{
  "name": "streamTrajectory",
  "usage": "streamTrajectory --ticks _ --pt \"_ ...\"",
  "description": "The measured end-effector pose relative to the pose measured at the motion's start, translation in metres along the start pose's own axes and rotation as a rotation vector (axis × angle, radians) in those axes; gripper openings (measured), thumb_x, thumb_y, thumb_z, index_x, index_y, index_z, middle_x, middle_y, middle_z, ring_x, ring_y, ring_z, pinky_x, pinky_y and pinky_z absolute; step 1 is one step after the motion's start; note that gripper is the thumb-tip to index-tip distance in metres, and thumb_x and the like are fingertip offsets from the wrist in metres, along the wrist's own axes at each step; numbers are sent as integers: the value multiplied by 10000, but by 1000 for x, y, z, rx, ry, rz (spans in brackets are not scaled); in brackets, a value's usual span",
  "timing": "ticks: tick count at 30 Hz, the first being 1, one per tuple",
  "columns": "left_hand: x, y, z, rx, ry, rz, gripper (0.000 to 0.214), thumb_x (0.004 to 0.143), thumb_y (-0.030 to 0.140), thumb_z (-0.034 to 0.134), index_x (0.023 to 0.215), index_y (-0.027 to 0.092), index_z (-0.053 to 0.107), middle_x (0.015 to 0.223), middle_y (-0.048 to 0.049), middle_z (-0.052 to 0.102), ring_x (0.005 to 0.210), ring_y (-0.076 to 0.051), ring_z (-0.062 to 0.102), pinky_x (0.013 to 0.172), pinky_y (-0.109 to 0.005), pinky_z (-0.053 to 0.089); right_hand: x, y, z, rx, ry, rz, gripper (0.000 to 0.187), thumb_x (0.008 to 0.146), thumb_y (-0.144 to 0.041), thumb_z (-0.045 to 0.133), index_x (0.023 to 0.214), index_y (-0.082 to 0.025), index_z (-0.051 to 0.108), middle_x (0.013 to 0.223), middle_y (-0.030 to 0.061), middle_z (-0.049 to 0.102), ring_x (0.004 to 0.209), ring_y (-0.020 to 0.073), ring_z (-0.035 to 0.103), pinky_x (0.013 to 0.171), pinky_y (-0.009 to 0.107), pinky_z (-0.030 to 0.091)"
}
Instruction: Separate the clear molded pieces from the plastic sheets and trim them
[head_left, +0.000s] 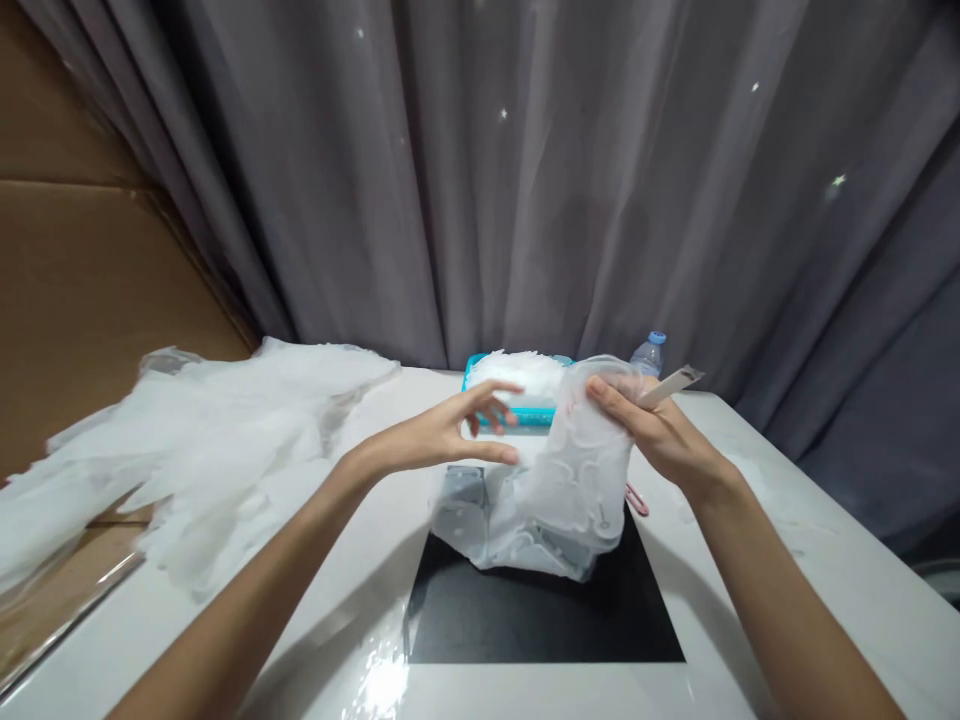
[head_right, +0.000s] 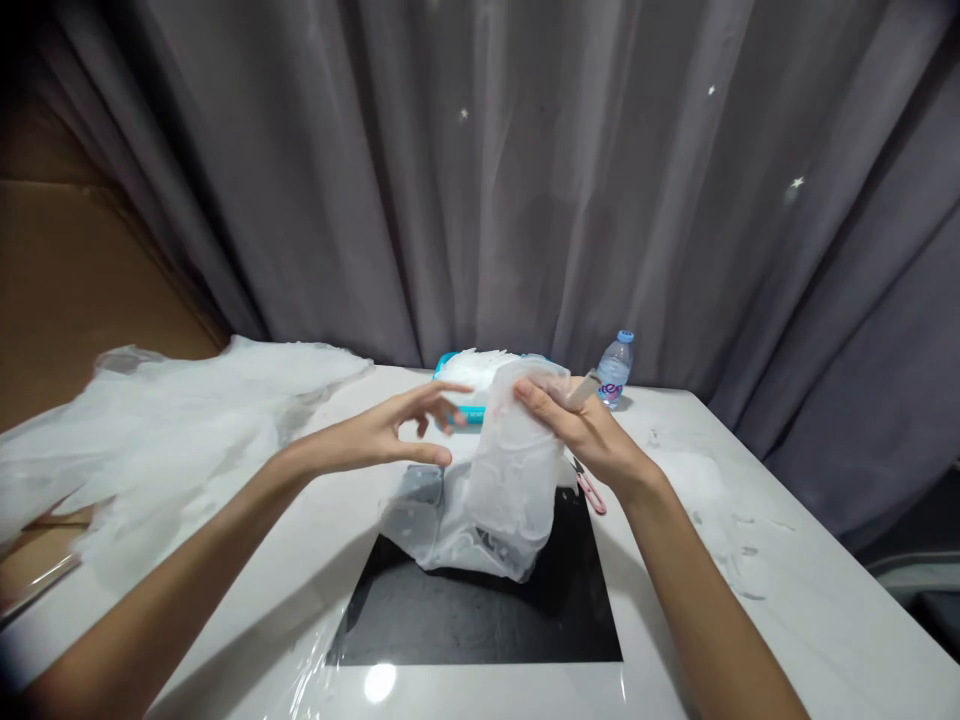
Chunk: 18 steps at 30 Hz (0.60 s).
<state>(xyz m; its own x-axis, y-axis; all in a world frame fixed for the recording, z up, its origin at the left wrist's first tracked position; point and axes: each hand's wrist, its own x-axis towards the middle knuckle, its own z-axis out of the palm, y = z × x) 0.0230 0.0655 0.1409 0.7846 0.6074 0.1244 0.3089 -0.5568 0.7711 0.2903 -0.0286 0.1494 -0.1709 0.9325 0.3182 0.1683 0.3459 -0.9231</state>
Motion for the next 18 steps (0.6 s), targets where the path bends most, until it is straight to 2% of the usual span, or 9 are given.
streamTrajectory --ticks 2,3,4,5,7,9,13,15,18 --pt "4 12 14 36 105 178 1177 646 469 964 1625 416 314 1597 -89 493 1438 -354 498 1151 -501 452 -2 -2 1 -6 -79 42 426 997 -566 595 811 -192 681 666 0 570 580 136 513 494 264 402" --pt "6 18 22 47 98 233 1273 599 470 990 1641 424 261 1672 -87 382 1503 -375 407 1194 -523 405 -2 -3 2 -13 -101 50 417 995 -562 600 834 -190 697 680 6 590 588 142 526 500 271 415" --pt "8 24 29 57 60 244 1239 612 475 986 1632 424 286 1685 -78 360 1521 -383 373 1207 -527 387 -3 -4 4 -16 -110 49 406 991 -555 610 843 -190 707 700 11 607 602 147 540 517 278 432" --pt "9 28 35 49 41 250 1097 667 491 955 1596 405 377 1634 -78 441 1484 -382 427 1181 -515 420 -3 -5 6 -12 -102 40 391 986 -544 623 842 -190 709 723 14 621 622 152 552 540 285 446" --pt "13 33 45 5 31 245 754 837 466 842 1504 339 515 1439 -86 633 1292 -339 614 1047 -454 531 -1 -6 9 9 -45 11 369 976 -534 644 840 -196 703 763 15 630 654 156 559 577 288 452" --pt "15 32 48 -18 89 267 521 928 414 758 1404 271 602 1237 -76 734 1076 -284 712 902 -380 581 2 -3 8 8 29 -3 374 973 -550 646 841 -202 680 770 11 606 661 153 536 590 286 436" --pt "16 24 39 64 342 404 330 921 331 768 1206 184 690 1122 -80 768 959 -246 736 814 -316 582 6 9 2 -86 94 -46 415 978 -609 608 854 -213 620 803 6 573 728 159 529 667 289 444" --pt "15 22 33 150 501 463 298 906 295 780 1164 175 690 1076 -74 774 905 -222 740 770 -292 579 5 16 0 -97 -6 -50 382 960 -601 640 978 -219 650 935 24 636 838 178 575 760 303 473" --pt "13 21 25 312 776 550 257 859 291 819 1055 184 691 975 -43 767 824 -192 729 710 -271 568 2 26 8 -138 -252 11 402 872 -501 786 1159 -241 680 1152 36 689 938 196 599 843 324 486"
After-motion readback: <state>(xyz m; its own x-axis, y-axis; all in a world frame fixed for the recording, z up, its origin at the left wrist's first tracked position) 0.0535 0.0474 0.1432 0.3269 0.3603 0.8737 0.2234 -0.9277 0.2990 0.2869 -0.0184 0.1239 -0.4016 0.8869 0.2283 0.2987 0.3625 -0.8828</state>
